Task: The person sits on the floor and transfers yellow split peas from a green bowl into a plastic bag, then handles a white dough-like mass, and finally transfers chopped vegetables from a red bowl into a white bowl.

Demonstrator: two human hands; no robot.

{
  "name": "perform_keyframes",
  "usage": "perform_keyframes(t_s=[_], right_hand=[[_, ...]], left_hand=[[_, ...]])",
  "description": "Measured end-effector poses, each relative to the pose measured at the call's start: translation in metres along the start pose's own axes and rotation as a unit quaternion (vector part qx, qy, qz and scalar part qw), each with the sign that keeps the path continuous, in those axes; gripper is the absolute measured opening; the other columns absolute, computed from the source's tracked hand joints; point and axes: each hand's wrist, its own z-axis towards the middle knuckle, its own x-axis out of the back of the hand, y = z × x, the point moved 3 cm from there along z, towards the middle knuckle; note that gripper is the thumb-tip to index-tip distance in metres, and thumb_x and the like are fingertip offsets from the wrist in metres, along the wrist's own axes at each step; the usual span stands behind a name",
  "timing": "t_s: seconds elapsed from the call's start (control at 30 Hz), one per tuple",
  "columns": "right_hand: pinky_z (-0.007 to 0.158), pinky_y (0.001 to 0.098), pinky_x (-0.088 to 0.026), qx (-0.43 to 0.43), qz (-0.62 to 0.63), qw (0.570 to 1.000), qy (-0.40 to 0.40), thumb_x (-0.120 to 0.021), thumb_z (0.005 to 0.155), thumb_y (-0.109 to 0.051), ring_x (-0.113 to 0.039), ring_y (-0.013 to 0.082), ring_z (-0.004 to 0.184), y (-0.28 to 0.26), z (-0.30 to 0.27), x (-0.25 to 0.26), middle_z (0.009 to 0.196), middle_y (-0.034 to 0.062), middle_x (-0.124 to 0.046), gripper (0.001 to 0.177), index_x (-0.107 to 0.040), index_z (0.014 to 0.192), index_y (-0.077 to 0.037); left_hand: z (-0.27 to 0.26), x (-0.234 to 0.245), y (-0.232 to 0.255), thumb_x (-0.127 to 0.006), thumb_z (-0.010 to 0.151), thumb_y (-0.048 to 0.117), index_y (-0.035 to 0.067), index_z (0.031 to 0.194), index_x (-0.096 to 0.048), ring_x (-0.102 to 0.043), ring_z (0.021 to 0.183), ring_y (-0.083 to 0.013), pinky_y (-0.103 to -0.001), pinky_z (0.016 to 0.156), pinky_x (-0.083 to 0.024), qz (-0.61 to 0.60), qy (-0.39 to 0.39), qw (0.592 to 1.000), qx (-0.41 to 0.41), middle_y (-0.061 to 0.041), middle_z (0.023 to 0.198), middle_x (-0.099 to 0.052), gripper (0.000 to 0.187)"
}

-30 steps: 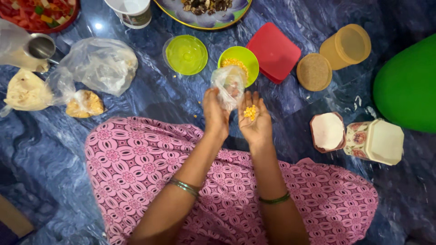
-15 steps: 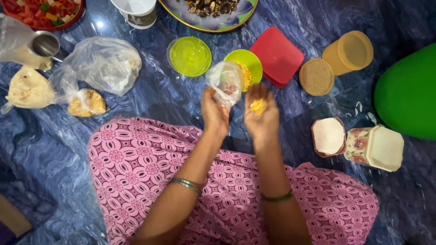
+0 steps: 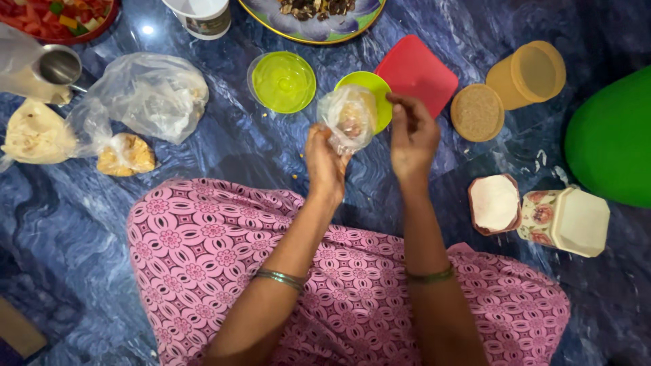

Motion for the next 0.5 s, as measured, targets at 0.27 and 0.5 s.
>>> perform_keyframes(t_s=[0.27,0.5], right_hand=[[0.083,0.0259,-0.057,0.047,-0.071,0.992,-0.090,-0.063,0.102,-0.013,-0.074,0.0144,0.091,0.005,-0.018,-0.026,0.102,0.0056,-0.074,0.018,-0.072,0.111,-0.001],[0.111,0.0422,-0.050,-0.228,0.578,0.778,-0.089,-0.046,0.104,-0.049,-0.057,0.0245,0.134,0.063,0.002,-0.038,0.143,0.0044,-0.061,0.054,-0.051,0.146,-0.016]], left_hand=[[0.000,-0.026,0.017,-0.046,0.108,0.031,0.006,0.145,-0.050,-0.057,0.130,-0.0272,-0.041,0.111,-0.046,-0.019,-0.119,0.992,0.018,-0.014,0.140,-0.060,0.044],[-0.011,-0.061,0.022,-0.040,0.113,0.035,0.002,0.160,-0.038,-0.015,0.162,-0.0300,-0.041,0.131,0.001,0.431,-0.292,0.824,-0.224,-0.019,0.168,-0.037,0.057]])
